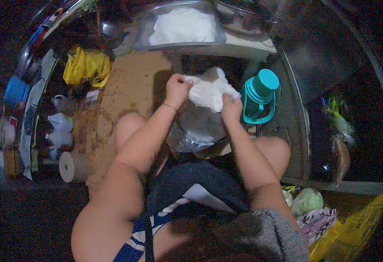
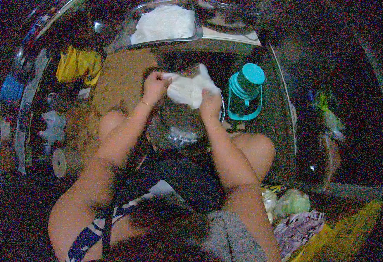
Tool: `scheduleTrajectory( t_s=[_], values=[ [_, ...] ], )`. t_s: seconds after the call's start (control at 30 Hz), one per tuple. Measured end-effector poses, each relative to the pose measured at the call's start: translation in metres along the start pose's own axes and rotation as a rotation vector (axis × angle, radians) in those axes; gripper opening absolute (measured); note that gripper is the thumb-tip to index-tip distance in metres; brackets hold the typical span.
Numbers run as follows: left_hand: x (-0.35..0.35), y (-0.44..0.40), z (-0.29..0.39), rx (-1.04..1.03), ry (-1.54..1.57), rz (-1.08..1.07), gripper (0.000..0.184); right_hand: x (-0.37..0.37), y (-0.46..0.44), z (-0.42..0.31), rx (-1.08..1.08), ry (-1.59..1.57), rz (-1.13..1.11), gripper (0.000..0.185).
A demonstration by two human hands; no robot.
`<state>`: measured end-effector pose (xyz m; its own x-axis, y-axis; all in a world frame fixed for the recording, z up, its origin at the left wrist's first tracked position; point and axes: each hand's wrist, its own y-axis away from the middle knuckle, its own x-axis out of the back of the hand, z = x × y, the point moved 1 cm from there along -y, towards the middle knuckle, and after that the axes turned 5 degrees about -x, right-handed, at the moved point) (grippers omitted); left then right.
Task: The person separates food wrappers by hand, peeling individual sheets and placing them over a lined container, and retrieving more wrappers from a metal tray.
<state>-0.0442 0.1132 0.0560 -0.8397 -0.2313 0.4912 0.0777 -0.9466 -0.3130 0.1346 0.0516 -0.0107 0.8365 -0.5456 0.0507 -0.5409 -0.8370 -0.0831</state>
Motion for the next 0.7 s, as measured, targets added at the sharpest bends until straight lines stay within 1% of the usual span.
scheduleTrajectory(
  t_s=[0.07, 0.1, 0.2, 0.3, 0.33, 0.4, 0.43, 0.53, 0.57, 0.63, 0.67, 0.7],
  values=[
    [0.01, -0.004, 0.008, 0.062, 0.041, -0.065, 0.021, 0.004, -0.014, 0.015, -0.019, -0.084, 0.012, 0.027],
    [0.014, -0.006, 0.011, 0.094, 0.06, -0.101, 0.021, 0.007, -0.019, 0.017, 0.004, -0.002, 0.018, 0.025],
    [0.019, -0.018, 0.002, 0.333, 0.447, -0.142, 0.02, 0.007, -0.029, 0.024, 0.006, -0.166, -0.052, 0.024],
    [0.003, 0.003, 0.01, 0.539, 1.168, -0.314, 0.035, 0.003, -0.008, -0.02, -0.112, -0.369, -0.13, 0.034],
    [-0.001, 0.015, 0.02, 0.602, 1.41, -0.371, 0.042, 0.001, -0.006, -0.015, -0.113, -0.209, -0.086, 0.035],
    [-0.009, 0.046, 0.044, 0.631, 1.336, -0.486, 0.055, -0.004, -0.001, -0.012, -0.113, 0.11, 0.002, 0.036],
    [-0.018, 0.051, 0.032, 0.623, 1.282, -0.577, 0.043, -0.003, 0.01, -0.029, -0.201, -0.135, -0.073, 0.04],
    [-0.01, 0.049, 0.038, 0.453, 0.442, -0.577, 0.031, -0.009, 0.003, 0.001, -0.079, -0.296, -0.099, 0.043],
    [-0.018, 0.048, 0.027, 0.409, 0.59, -0.476, 0.022, -0.009, 0.001, 0.008, -0.077, -0.267, -0.087, 0.035],
    [-0.014, 0.04, 0.031, 0.347, 0.684, -0.435, 0.022, -0.006, -0.004, 0.007, -0.067, -0.211, -0.065, 0.022],
    [-0.012, 0.036, 0.033, 0.315, 0.729, -0.417, 0.022, -0.003, -0.006, 0.006, -0.103, -0.253, -0.122, 0.021],
    [0.002, 0.032, 0.056, 0.306, 0.434, -0.368, 0.018, 0.004, -0.006, -0.009, -0.141, -0.296, -0.178, 0.021]
  ],
)
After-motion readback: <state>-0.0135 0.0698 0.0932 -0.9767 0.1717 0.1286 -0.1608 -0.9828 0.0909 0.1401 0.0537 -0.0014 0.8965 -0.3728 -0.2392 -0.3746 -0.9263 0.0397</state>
